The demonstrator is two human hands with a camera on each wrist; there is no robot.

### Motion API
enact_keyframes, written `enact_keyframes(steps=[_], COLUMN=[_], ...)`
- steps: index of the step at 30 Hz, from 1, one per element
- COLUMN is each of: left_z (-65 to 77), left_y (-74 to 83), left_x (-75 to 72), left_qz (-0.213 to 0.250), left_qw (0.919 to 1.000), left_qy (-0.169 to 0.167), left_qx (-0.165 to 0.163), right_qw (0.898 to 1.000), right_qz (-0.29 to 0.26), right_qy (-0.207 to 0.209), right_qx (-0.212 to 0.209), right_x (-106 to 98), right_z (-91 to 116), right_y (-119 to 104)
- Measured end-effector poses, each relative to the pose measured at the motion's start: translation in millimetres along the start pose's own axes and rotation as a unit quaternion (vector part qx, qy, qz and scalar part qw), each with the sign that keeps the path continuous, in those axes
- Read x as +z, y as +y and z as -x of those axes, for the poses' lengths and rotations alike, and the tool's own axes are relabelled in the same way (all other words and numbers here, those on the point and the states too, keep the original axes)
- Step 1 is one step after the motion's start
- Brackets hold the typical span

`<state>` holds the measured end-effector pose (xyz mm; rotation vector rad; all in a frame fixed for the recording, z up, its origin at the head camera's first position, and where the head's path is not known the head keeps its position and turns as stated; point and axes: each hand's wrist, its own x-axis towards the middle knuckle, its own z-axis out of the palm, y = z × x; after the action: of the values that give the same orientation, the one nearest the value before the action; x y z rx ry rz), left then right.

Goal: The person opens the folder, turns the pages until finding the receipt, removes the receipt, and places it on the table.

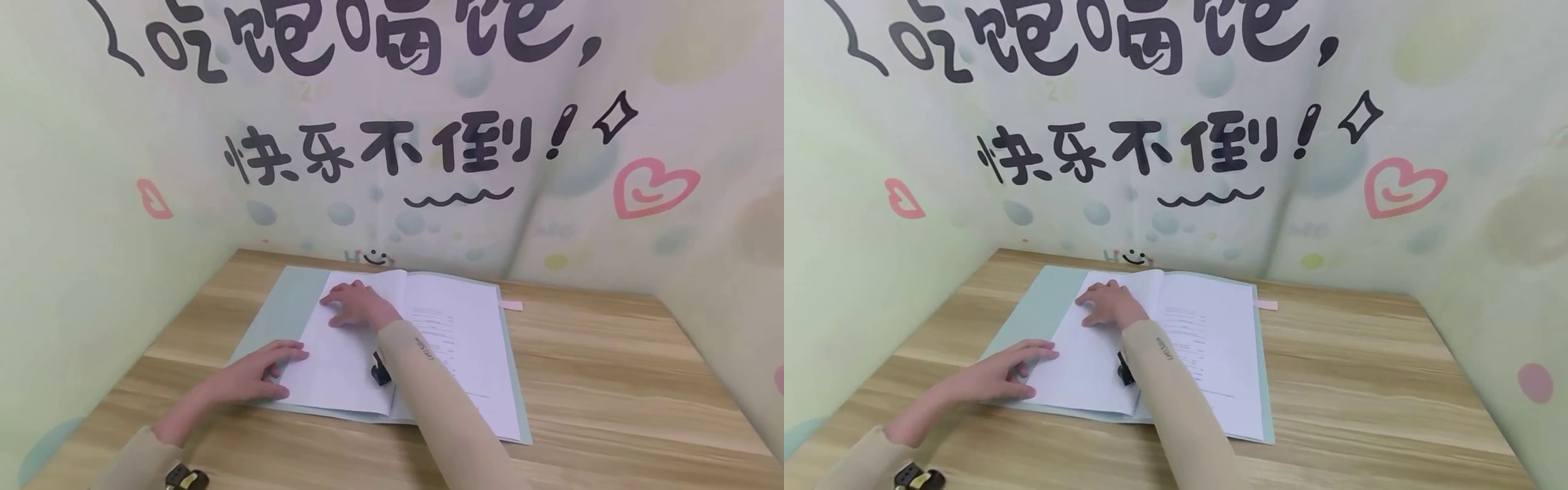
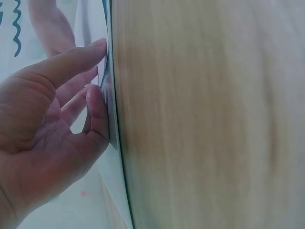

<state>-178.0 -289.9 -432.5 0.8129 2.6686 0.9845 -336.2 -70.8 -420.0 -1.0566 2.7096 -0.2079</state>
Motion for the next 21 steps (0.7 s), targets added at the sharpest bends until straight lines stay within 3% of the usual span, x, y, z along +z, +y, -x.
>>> enact_keyframes(steps=[4, 11, 16, 21], left_z=[-2.4, -1.6, -1.0, -0.6], left_y=[2.7, -2.6, -5.9, -6.4], left_x=[-0.1, -0.6, 0.5, 1.3], left_qz=[0.003, -0.006, -0.012, -0.008], left_qw=[1.0000, 0.9999, 0.9995, 0.9997], left_qy=[0.001, 0.003, 0.005, 0.003], left_qx=[-0.002, 0.008, 0.028, 0.021], right_qw=[0.999, 0.992, 0.987, 0.981], right_qz=[0.007, -0.037, -0.092, -0.129], right_qy=[0.015, 0.091, 0.110, 0.137], right_qx=[-0.027, -0.083, -0.073, -0.052], right_x=[-7.0, -25.5, -37.3, -49.3], right_z=[2.0, 12.4, 29.7, 50.0], right_y=[3.9, 14.0, 24.2, 37.5])
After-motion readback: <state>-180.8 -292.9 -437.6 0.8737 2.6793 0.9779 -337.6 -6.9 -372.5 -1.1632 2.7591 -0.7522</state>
